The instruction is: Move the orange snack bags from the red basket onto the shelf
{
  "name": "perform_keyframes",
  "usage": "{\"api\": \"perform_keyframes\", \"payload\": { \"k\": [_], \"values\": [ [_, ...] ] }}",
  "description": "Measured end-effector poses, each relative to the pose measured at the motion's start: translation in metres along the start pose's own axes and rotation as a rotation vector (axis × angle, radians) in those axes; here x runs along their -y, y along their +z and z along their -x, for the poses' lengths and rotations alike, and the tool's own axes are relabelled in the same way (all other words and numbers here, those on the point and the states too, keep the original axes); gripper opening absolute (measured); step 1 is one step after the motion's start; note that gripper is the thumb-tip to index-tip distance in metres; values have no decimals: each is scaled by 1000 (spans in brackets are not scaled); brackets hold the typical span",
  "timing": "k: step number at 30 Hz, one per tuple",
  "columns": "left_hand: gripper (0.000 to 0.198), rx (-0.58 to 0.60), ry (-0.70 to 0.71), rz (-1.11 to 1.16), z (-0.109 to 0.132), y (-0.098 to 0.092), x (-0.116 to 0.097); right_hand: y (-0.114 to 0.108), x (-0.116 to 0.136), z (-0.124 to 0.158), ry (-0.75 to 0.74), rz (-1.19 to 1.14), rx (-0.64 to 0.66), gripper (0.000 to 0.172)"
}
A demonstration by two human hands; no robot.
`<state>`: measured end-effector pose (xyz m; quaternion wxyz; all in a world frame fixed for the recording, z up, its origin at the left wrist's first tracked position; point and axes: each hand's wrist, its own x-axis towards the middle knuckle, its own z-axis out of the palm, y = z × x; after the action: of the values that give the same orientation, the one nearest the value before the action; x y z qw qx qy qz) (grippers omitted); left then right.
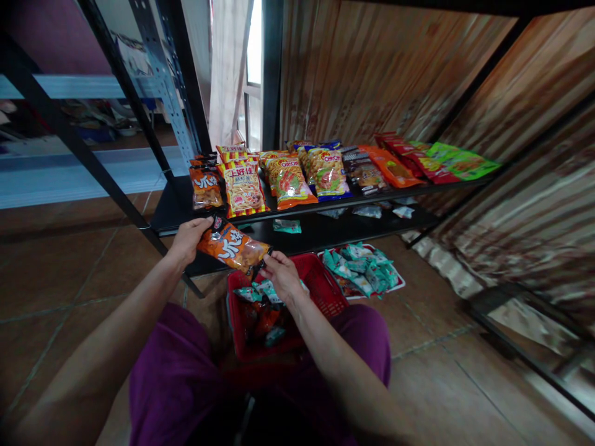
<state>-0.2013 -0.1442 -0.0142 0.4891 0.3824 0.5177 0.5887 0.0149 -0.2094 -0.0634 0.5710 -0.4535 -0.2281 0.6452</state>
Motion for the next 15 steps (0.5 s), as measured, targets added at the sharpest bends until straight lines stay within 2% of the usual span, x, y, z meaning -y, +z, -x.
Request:
{"api": "perform_keyframes", "payload": {
  "k": [8, 12, 15],
  "values": [
    [43, 112, -69, 169, -3, -9, -10, 9, 11, 3, 43, -124, -3, 38],
    [42, 154, -144, 282, 8, -3, -6, 14, 13, 1, 52, -186, -25, 34],
    [39, 140, -149, 357, 17, 5, -2, 17, 12, 0, 53, -206, -53, 29]
  ]
}}
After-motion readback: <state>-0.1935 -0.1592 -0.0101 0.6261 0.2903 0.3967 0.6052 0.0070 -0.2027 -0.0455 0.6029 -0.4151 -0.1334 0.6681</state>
